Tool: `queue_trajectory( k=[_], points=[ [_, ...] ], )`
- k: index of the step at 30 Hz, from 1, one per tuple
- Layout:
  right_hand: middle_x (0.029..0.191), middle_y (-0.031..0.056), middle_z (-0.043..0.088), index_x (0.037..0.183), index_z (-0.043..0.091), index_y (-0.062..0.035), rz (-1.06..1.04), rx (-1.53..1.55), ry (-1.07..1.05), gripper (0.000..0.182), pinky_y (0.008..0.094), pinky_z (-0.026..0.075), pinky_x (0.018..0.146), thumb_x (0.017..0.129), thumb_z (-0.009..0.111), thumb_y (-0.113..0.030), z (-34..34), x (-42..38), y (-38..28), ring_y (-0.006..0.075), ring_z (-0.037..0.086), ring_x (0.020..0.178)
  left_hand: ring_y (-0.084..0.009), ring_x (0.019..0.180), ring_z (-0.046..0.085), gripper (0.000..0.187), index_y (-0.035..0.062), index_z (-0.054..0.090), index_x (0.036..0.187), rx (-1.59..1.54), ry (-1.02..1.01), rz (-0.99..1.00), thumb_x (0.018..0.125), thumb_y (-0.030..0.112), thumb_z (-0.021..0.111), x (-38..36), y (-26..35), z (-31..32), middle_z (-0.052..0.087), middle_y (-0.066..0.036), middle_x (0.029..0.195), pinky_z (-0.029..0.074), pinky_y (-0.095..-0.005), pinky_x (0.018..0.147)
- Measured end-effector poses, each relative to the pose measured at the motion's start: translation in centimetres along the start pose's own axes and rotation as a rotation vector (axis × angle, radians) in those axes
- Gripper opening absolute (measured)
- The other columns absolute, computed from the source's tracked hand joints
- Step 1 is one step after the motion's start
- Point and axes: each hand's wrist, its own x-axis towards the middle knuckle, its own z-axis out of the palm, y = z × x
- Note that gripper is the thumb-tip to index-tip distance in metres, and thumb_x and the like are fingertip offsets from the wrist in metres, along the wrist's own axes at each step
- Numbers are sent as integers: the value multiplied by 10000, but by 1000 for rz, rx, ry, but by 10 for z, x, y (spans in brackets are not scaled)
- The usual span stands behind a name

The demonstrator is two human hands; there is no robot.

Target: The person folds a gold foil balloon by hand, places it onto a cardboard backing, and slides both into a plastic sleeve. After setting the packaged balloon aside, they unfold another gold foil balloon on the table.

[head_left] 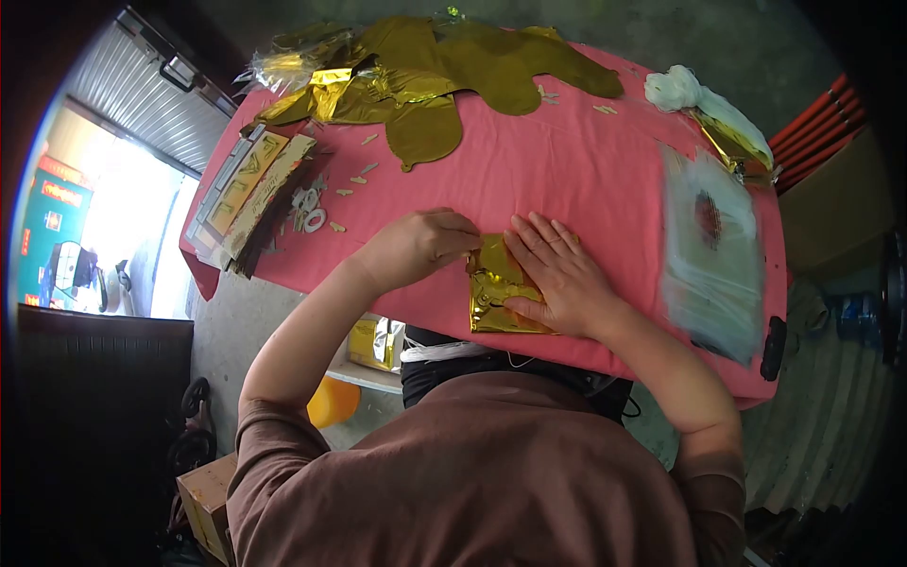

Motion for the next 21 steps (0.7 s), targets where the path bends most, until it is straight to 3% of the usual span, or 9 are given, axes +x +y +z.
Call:
queue_trajectory(
  k=[3, 7, 9, 18, 21],
  points=[
    [1518, 151, 203, 1456, 228, -46, 9, 10, -8, 820, 438, 108, 1150, 872, 464, -571, -1, 0, 0, 306, 155, 1416, -276, 893, 618, 189, 24, 664, 958, 115, -85, 144, 770, 50, 662, 3, -1, -4, 654, -94, 980, 519, -368, 773],
    [1515, 154, 207, 1454, 229, -45, 10, 9, 10, 823, 446, 107, 1149, 871, 460, -578, 1, 0, 0, 306, 156, 1415, -273, 888, 616, 170, 25, 662, 920, 127, -66, 172, 751, 42, 667, 6, -3, -1, 658, -79, 981, 522, -366, 763],
    [1512, 158, 213, 1449, 240, -41, 9, 14, 9, 824, 446, 105, 1149, 870, 453, -587, 1, 0, 0, 306, 159, 1414, -271, 882, 614, 173, 26, 662, 906, 10, -18, 50, 734, 35, 673, 7, 1, -2, 657, -82, 954, 520, -361, 750],
    [1507, 160, 222, 1442, 251, -29, 8, 17, 19, 821, 440, 100, 1150, 871, 444, -587, 3, 0, 1, 300, 159, 1415, -278, 743, 583, 155, 29, 560, 781, 29, 164, -69, 700, 31, 693, 4, 7, 14, 566, -94, 796, 490, -367, 630],
    [1509, 160, 221, 1443, 251, -30, 7, 17, 17, 821, 437, 96, 1151, 872, 441, -588, 2, 0, 1, 296, 158, 1416, -260, 719, 581, 148, 28, 567, 792, -76, 86, -219, 695, 17, 679, 5, 16, 16, 558, -90, 770, 481, -353, 611]
  ],
)
